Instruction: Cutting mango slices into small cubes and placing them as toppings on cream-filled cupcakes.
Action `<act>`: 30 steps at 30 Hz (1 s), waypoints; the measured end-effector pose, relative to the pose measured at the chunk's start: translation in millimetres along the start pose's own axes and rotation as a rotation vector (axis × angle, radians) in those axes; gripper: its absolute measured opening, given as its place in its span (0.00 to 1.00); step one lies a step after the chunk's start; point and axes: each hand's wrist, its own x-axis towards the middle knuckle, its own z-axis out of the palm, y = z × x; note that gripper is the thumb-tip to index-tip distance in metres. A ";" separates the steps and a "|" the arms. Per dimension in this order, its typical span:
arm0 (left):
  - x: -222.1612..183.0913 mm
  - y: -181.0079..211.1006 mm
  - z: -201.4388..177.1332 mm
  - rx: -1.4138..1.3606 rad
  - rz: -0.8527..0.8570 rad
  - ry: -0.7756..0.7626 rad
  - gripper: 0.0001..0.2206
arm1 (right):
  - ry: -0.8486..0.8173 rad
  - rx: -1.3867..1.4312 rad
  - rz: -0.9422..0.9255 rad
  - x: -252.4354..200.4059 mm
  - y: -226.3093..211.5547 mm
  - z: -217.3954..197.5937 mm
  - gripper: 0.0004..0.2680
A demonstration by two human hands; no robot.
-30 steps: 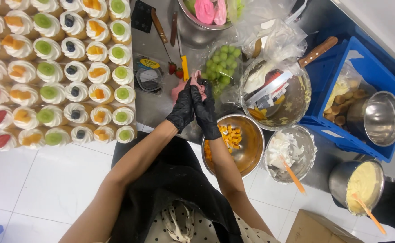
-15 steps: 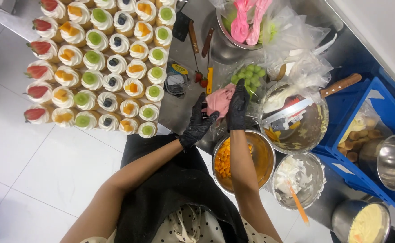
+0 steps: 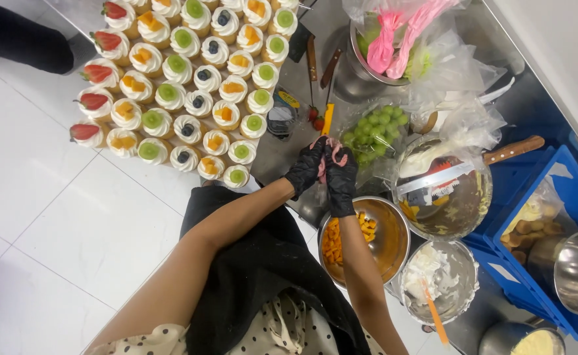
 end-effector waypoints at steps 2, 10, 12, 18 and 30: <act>-3.0 8.8 9.8 -0.202 0.075 -0.070 0.18 | 0.038 -0.295 -0.140 9.6 21.7 -17.9 0.05; -119.4 93.2 -7.6 0.052 -0.365 -0.064 0.27 | 0.153 -0.546 -0.145 34.6 -26.7 -50.3 0.11; -160.4 128.9 -25.3 0.090 -0.376 -0.079 0.34 | 0.113 -0.469 -0.235 36.3 -54.6 -47.2 0.13; -254.6 167.2 -146.7 -0.048 -0.046 -0.229 0.19 | -0.012 -0.581 0.044 18.9 -145.6 -9.8 0.21; -304.9 327.5 -196.2 1.054 -0.055 0.334 0.15 | 0.169 -0.031 0.066 30.1 -99.5 36.3 0.14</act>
